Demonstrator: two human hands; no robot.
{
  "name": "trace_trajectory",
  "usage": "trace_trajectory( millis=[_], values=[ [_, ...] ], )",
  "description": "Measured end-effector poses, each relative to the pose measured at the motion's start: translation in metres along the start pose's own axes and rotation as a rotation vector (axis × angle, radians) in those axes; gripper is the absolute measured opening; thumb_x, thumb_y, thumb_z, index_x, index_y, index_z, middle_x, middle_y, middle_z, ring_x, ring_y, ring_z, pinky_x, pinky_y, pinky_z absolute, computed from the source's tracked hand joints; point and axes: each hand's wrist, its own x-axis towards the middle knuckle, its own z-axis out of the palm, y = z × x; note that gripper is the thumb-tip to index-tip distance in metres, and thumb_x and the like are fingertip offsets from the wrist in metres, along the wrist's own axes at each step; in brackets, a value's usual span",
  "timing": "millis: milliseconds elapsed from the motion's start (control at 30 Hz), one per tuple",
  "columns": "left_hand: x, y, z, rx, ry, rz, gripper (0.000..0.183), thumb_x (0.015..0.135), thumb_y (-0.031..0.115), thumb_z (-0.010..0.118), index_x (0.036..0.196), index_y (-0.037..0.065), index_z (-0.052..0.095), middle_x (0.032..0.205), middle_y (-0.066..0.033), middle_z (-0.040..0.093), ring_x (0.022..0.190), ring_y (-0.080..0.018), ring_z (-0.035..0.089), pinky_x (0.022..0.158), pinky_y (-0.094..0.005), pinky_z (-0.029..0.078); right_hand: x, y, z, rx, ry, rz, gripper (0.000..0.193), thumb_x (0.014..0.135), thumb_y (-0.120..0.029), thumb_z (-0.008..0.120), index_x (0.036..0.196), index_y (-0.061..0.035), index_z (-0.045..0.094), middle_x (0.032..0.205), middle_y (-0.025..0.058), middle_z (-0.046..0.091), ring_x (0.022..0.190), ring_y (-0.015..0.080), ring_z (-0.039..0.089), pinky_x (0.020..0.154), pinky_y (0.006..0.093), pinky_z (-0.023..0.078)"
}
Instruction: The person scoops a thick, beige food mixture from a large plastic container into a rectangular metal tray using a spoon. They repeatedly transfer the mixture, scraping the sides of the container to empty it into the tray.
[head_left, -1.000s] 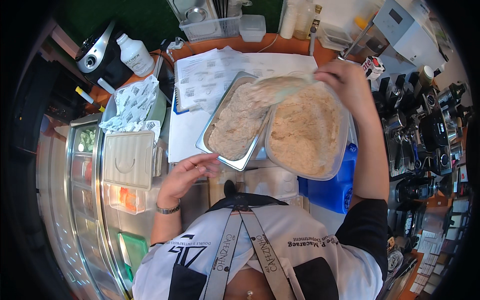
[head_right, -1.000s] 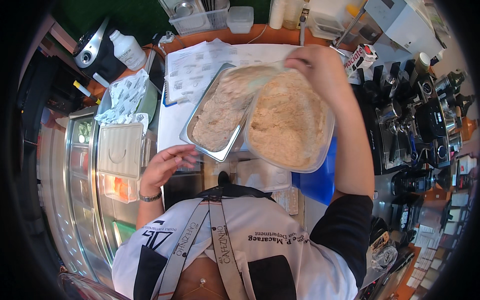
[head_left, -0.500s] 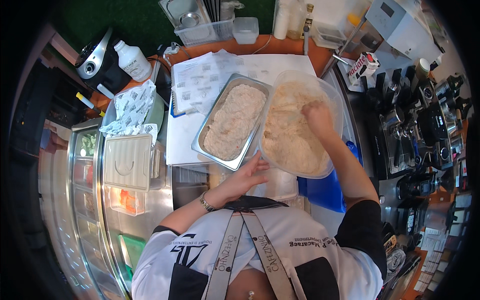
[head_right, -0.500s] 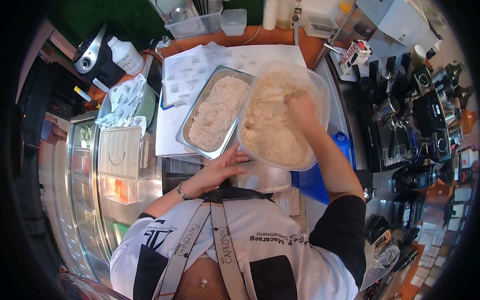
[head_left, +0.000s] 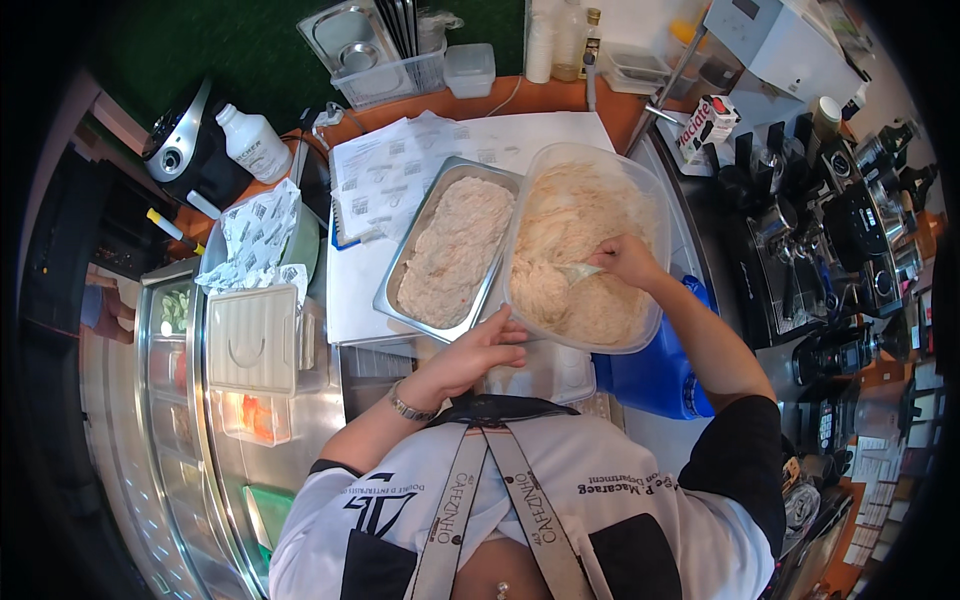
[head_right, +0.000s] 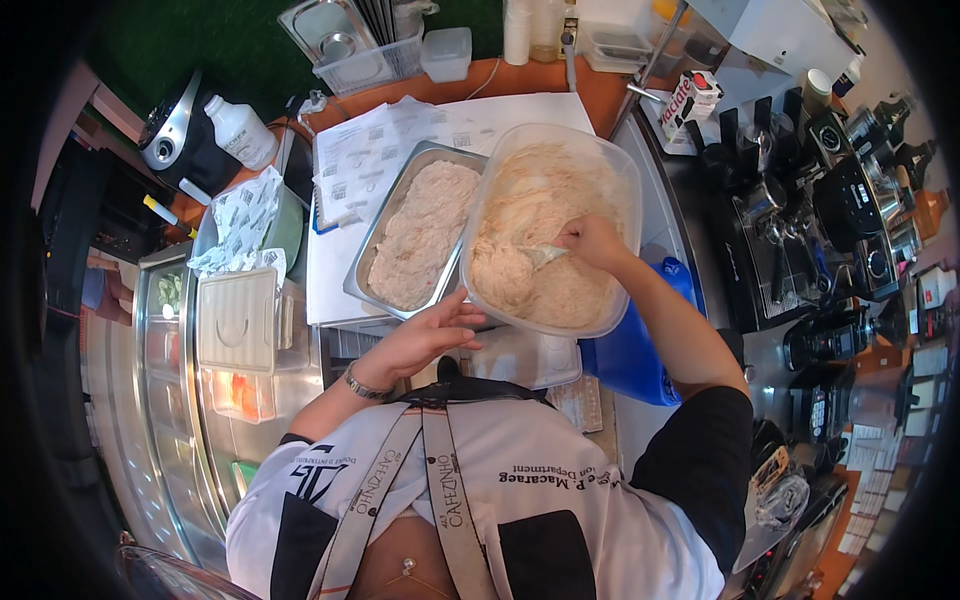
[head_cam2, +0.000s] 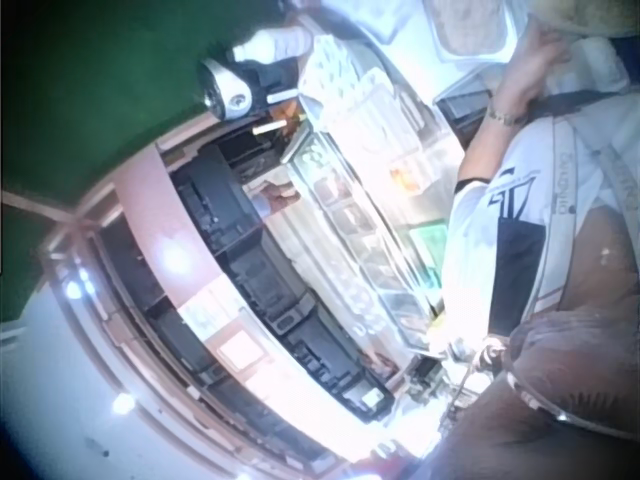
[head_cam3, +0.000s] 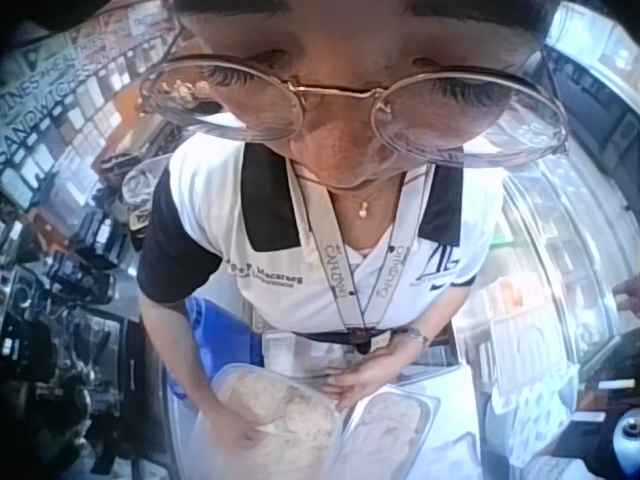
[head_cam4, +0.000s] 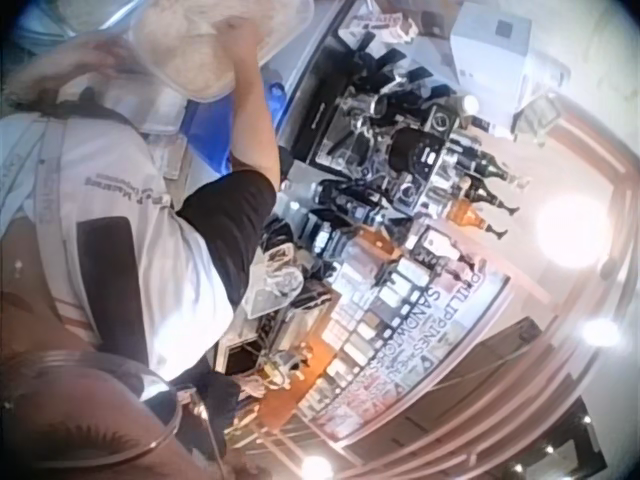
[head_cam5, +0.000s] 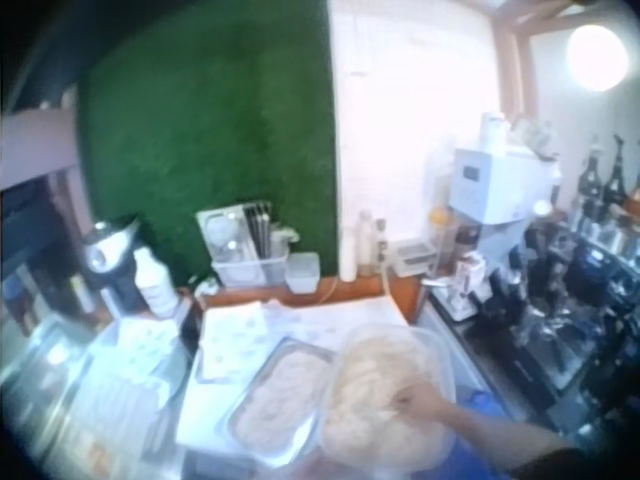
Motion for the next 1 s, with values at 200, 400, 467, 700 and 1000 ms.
trace_trajectory(
  millis=[200, 400, 467, 700, 1000],
  values=[
    [-0.017, 0.003, -0.015, -0.082, -0.012, 0.013, 0.07, 0.096, 0.009, 0.055, 0.152, 0.0, 0.014, 0.144, -0.0181, 0.035, 0.129, -0.0237, 0.04, 0.098, -0.0358, 0.047, -0.005, -0.003, -0.035, 0.181, -0.09, 0.056, 0.016, 0.086, -0.016, 0.07, 0.087, -0.0004, 0.073, 0.068, 0.0035, 0.065, 0.061, 0.0089, 0.057, 0.058, 0.0256, 0.046],
    [-0.063, 0.018, -0.038, -0.067, 0.013, 0.055, 0.054, 0.095, 0.008, 0.053, 0.145, -0.001, 0.034, 0.135, -0.0168, 0.051, 0.116, -0.0226, 0.056, 0.097, -0.0384, 0.048, -0.017, -0.007, -0.089, 0.137, -0.055, 0.0, 0.015, 0.088, -0.014, 0.068, 0.089, 0.0, 0.072, 0.07, 0.0004, 0.063, 0.062, 0.0078, 0.054, 0.058, 0.024, 0.044],
    [-0.084, 0.021, -0.05, -0.075, 0.064, 0.09, 0.051, 0.095, 0.008, 0.053, 0.143, -0.001, 0.038, 0.131, -0.0172, 0.054, 0.111, -0.0233, 0.059, 0.094, -0.0373, 0.049, -0.02, -0.019, -0.11, 0.117, -0.018, 0.025, 0.015, 0.088, -0.014, 0.068, 0.089, 0.0003, 0.072, 0.07, -0.0011, 0.063, 0.063, 0.0071, 0.053, 0.059, 0.024, 0.044],
    [-0.139, 0.026, -0.101, -0.117, 0.367, 0.291, 0.046, 0.096, 0.01, 0.052, 0.139, -0.002, 0.043, 0.125, -0.0171, 0.058, 0.107, -0.0235, 0.061, 0.09, -0.0383, 0.052, -0.011, -0.086, -0.156, 0.104, 0.063, -0.091, 0.015, 0.088, -0.015, 0.068, 0.085, -0.0005, 0.071, 0.069, -0.0032, 0.06, 0.061, 0.0054, 0.047, 0.058, 0.0221, 0.04],
    [-0.161, 0.027, -0.116, -0.145, 0.468, 0.381, 0.044, 0.095, 0.007, 0.051, 0.137, -0.003, 0.044, 0.122, -0.0161, 0.06, 0.106, -0.0232, 0.062, 0.089, -0.0365, 0.052, 0.054, -0.206, -0.024, -0.302, 0.102, -0.615, 0.011, 0.08, -0.017, 0.07, 0.081, -0.0063, 0.072, 0.07, 0.0078, 0.065, 0.067, 0.0196, 0.061, 0.065, 0.0331, 0.047]
  ],
)
